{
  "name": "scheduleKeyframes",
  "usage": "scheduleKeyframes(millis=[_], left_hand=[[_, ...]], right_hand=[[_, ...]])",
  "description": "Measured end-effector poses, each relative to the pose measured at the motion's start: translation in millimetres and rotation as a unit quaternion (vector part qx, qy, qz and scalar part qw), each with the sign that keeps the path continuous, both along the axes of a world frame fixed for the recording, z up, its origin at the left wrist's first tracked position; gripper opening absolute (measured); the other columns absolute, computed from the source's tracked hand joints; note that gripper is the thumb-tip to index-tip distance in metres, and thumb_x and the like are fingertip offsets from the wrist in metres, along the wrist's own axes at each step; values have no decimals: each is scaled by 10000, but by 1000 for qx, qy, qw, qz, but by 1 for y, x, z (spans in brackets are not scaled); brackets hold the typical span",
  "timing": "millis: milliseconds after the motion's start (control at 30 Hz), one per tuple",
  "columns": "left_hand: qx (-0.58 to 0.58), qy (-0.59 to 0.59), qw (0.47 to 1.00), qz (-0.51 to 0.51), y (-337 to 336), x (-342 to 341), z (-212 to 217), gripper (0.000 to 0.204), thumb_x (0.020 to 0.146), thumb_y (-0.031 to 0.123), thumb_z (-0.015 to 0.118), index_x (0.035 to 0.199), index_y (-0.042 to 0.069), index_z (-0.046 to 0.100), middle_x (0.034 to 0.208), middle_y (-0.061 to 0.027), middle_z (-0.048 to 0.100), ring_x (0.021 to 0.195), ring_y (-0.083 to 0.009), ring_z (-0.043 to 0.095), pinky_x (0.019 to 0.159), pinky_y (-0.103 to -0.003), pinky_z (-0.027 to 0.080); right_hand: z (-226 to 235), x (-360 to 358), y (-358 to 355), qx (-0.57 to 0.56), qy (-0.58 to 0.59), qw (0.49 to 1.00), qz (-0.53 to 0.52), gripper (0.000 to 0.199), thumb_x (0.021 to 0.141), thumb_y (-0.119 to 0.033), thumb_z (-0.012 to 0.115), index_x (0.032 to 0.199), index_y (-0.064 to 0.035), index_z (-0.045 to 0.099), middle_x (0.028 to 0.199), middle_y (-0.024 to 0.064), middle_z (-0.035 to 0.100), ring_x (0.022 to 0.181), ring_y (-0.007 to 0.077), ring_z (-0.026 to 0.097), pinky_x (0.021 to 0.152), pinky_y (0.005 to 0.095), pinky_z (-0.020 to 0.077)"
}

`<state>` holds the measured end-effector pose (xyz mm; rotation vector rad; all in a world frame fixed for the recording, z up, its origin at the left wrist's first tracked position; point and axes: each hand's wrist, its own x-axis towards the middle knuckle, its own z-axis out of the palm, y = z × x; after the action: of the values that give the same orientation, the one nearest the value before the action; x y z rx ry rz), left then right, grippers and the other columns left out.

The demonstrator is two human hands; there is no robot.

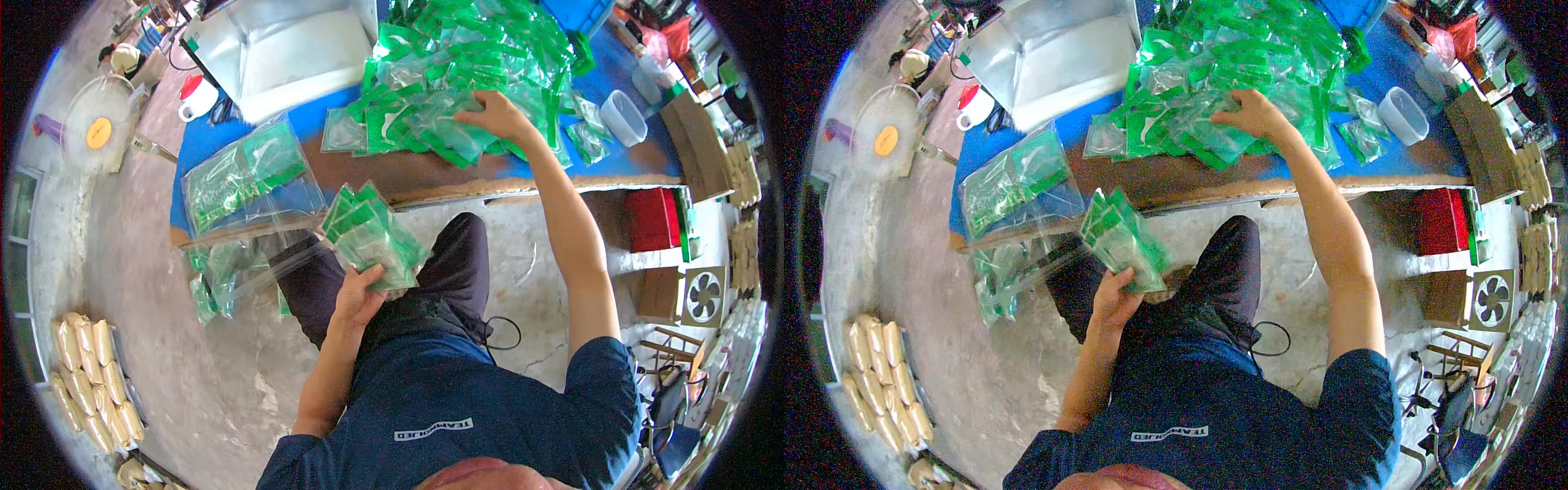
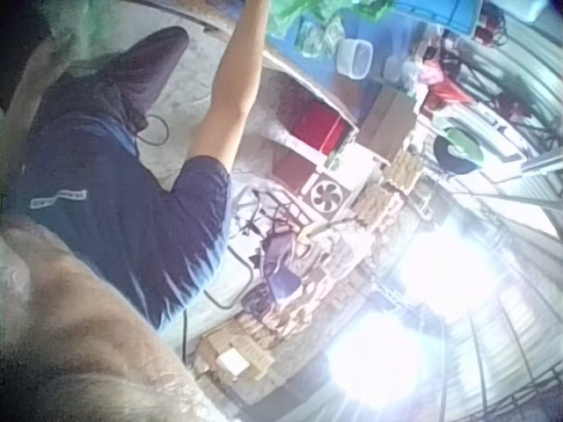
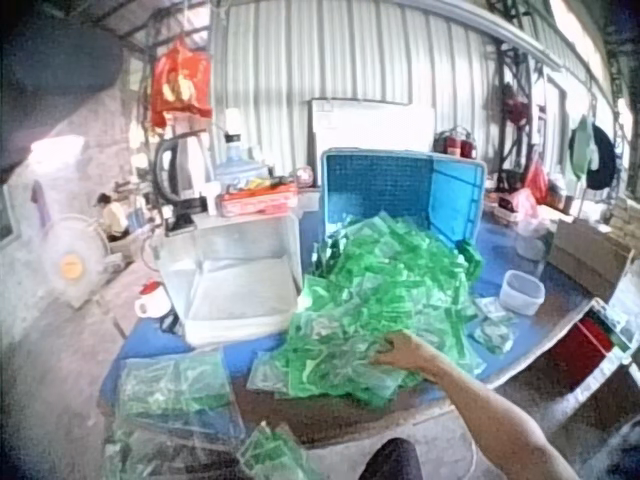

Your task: Sorting small green plastic packets and packing them into larger clear plastic bags in a manufacturing facility.

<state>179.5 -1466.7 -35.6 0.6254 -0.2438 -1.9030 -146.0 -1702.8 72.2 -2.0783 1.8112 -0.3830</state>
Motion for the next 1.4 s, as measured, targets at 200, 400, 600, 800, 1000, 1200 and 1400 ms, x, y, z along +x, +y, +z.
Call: scheduleKeyframes(millis=[200, 400, 600, 800, 1000, 1200, 1400], left_hand=[[-15, -84, 996, -23, -16, -11, 16, 544, 834, 18, 669, 1333, 73, 461, 1253, -76, 578, 1185, -274, 548, 1062, -449, 410], [-17, 32, 999, 34, -21, -29, 23, 537, 863, 120, 720, 1335, 109, 465, 1251, -48, 562, 1159, -218, 553, 995, -438, 459], [71, -159, 978, 112, -26, -40, 28, 509, 881, 107, 693, 1337, 119, 466, 1225, -33, 564, 1122, -201, 566, 951, -410, 474], [-53, -158, 985, 54, -11, -8, 19, 540, 869, 35, 661, 1361, 105, 450, 1251, -49, 556, 1167, -216, 545, 974, -391, 457], [22, -87, 996, 10, -2, 1, 11, 594, 862, 16, 660, 1398, 99, 417, 1327, -59, 522, 1232, -242, 509, 1040, -415, 412], [19, -93, 995, 13, 3, -1, 3, 612, 854, 20, 673, 1401, 105, 412, 1333, -56, 518, 1245, -248, 496, 1059, -431, 391], [33, -122, 992, 28, -10, -14, 25, 580, 868, 15, 658, 1390, 89, 415, 1339, -62, 511, 1212, -240, 521, 1012, -421, 442]], right_hand=[[30, 36, 47, 82, -585, 806, -39, 294, 926, -311, 641, 1024, -34, 659, 934, 49, 678, 861, 150, 633, 748, 311, 519], [-6, 127, 129, -91, -420, 897, -102, 280, 866, -263, 707, 828, 1, 625, 683, 5, 578, 640, 71, 472, 540, 281, 415], [-28, 109, 99, -263, -138, 955, 20, 451, 834, -440, 711, 1003, -26, 645, 1013, 203, 633, 925, 359, 620, 810, 434, 495], [-44, 55, 78, -343, 88, 916, 187, 640, 790, -505, 726, 1186, -20, 597, 1269, 202, 530, 1161, 388, 510, 983, 462, 424], [-34, 38, 36, -204, 41, 978, -15, 843, 662, -483, 829, 1269, 19, 530, 1231, 202, 568, 1190, 376, 509, 1003, 437, 434], [-27, 13, -2, -30, -12, 999, -38, 718, 676, -488, 808, 1125, 31, 598, 1068, 191, 658, 974, 311, 644, 899, 394, 502], [34, 45, 57, -10, -274, 961, -44, 530, 800, -309, 773, 1185, -14, 558, 939, 100, 675, 824, 156, 626, 715, 302, 505]])
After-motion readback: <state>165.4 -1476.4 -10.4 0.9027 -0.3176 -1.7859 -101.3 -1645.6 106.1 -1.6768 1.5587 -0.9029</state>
